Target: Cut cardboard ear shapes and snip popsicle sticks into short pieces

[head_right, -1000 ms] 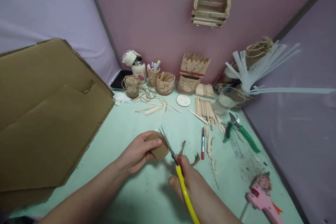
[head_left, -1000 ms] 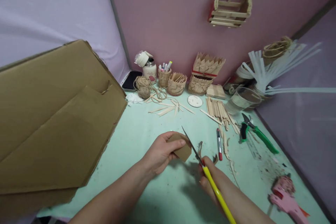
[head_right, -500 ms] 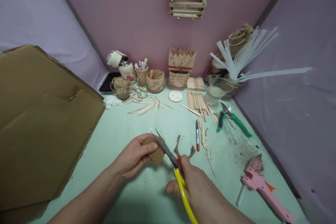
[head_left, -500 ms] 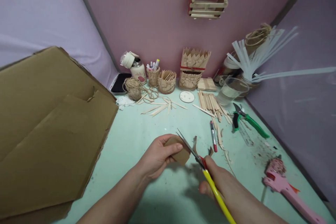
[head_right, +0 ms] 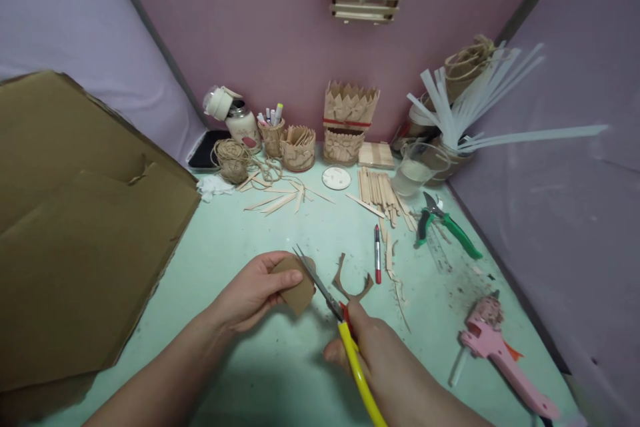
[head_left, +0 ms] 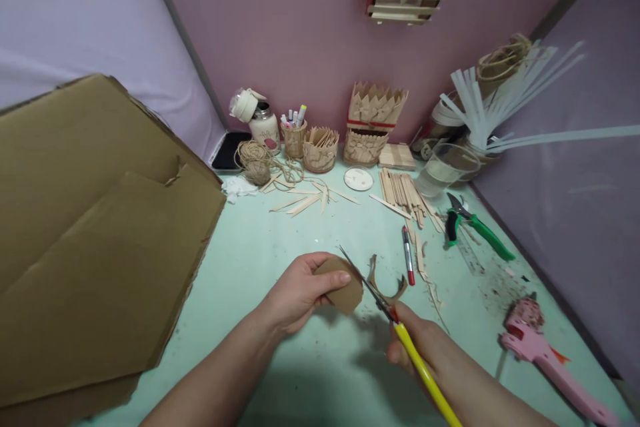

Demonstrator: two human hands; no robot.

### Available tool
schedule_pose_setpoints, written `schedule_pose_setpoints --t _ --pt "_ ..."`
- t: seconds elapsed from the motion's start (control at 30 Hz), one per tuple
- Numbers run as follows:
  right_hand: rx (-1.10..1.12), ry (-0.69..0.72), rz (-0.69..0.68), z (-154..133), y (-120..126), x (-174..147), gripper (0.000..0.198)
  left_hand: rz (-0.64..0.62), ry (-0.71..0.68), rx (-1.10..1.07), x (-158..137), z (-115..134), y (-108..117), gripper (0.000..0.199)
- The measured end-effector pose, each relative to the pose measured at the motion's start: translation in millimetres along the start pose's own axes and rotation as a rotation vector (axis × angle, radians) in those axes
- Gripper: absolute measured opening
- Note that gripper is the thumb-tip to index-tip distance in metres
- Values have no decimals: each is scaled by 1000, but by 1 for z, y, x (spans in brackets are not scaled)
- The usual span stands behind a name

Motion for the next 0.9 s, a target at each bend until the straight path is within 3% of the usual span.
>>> schedule_pose_setpoints --t 0.17,0.33,0.5,0.6,0.73,0.83,0.9 --pt "64 -36 22 4 0 -5 39 -47 27 5 1 -4 -3 35" --pt "139 -82 -51 21 -2 -6 47 -70 51 11 2 -7 -5 35" --pt "164 -69 -32 16 3 -14 50 -140 44 72 2 -9 -10 35" --pt "226 -204 -20 19 -1 -17 51 -161 24 88 0 -9 -12 34" --pt "392 -423 28 36 -9 -19 67 -171 32 91 -1 -8 -13 33" --pt "382 -436 54 43 -9 -17 71 -175 50 95 -1 -9 -12 34" --pt "330 -359 17 41 -7 -15 69 -172 60 100 0 -11 -12 35"
Point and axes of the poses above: each hand's wrist, its own x-axis towards the middle knuckle, its own y-axis out of the back of the hand, z = x × y, the point moved 7 cm from there along x, towards the middle knuckle, and after that the axes turned 13 degrees about x, right-handed, at the moved point
